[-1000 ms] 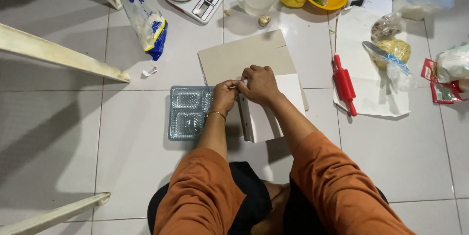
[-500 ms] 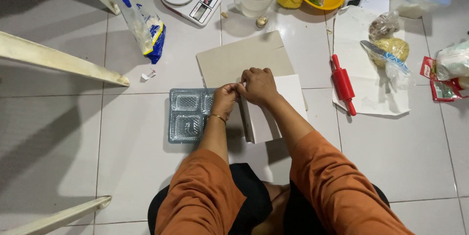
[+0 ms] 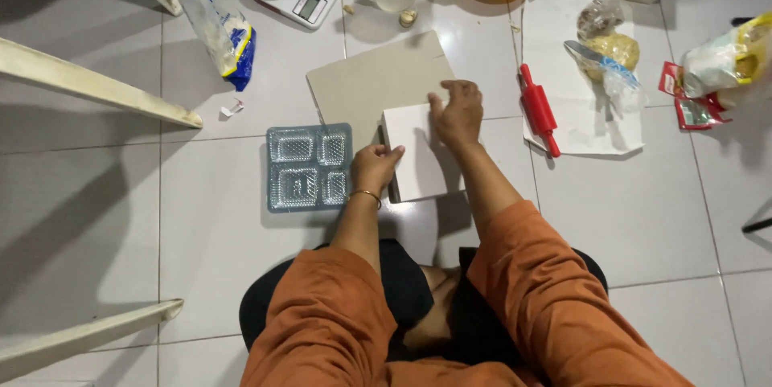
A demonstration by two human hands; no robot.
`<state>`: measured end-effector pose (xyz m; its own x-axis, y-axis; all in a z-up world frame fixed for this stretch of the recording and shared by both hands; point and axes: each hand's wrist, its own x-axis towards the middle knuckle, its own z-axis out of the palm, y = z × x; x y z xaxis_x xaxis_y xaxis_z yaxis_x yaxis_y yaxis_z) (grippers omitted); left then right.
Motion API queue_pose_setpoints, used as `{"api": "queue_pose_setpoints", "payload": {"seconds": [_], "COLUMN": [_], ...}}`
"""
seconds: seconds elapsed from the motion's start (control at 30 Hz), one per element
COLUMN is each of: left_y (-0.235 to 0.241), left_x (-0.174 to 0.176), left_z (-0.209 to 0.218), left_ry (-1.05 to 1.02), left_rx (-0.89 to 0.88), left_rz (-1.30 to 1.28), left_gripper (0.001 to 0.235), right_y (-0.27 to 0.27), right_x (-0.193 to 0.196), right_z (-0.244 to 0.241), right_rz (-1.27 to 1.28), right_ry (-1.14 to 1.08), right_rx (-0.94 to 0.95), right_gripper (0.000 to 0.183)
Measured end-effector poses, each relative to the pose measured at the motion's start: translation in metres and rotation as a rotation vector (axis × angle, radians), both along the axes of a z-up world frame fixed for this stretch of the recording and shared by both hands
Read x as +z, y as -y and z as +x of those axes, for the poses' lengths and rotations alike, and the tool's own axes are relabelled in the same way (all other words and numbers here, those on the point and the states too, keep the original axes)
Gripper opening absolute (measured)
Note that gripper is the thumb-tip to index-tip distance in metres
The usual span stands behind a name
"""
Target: The person sits on the floor and assembles a cardboard box. They place a plastic tray inside, fold the flaps, and secure the box with a white paper strip.
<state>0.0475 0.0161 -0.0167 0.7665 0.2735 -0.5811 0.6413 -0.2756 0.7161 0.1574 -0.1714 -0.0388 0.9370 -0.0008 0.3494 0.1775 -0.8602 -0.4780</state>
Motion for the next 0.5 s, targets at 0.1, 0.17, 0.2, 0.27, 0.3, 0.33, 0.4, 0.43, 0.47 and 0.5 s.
{"api": "queue_pose_setpoints", "payload": {"seconds": [0.1,0.17,0.2,0.27,0.3,0.33,0.4,0.43,0.47,0.5], "left_y": [-0.002,0.002,0.004,0.006,0.004,0.004,-0.001,0.000,0.001,0.002], "left_x": [-0.010,-0.011,-0.013,-0.027,-0.032,-0.036,-0.044,-0.036,-0.029,-0.024], "left_z": [-0.007,-0.012,-0.017,-0.019,-0.015,-0.016,-0.018,-0.020,-0.021,-0.028], "left_ry": [0.002,0.012,0.018,0.030,0.057,0.063,0.099,0.105,0.123,0.131], "left_rx": [-0.021,-0.008,0.010,0.035,0.074,0.070,0.237,0.237,0.227,0.220], "left_rz": [0.068,0.064,0.064,0.048,0.038,0.041,-0.323,-0.320,-0.400,-0.479], "left_gripper": [0.061,0.059,0.057,0.056,0.055,0.055,0.061,0.061,0.066,0.071], "right_y": [0.068,0.082,0.089,0.080,0.071,0.075,0.074,0.073,0.072,0.071], "right_x": [-0.028,-0.030,-0.034,-0.016,-0.006,-0.016,-0.037,-0.037,-0.036,-0.038], "right_z": [-0.016,-0.038,-0.052,-0.069,-0.070,-0.066,-0.057,-0.057,-0.056,-0.060], "right_rz": [0.168,0.313,0.461,0.469,0.481,0.487,0.485,0.488,0.455,0.419], "right_ry": [-0.403,-0.525,-0.650,-0.681,-0.702,-0.695,-0.650,-0.646,-0.641,-0.646], "right_rx": [-0.306,-0.339,-0.365,-0.359,-0.334,-0.336,-0.297,-0.293,-0.279,-0.266], "right_gripper": [0.042,0.041,0.042,0.039,0.036,0.036,0.036,0.036,0.036,0.037]}}
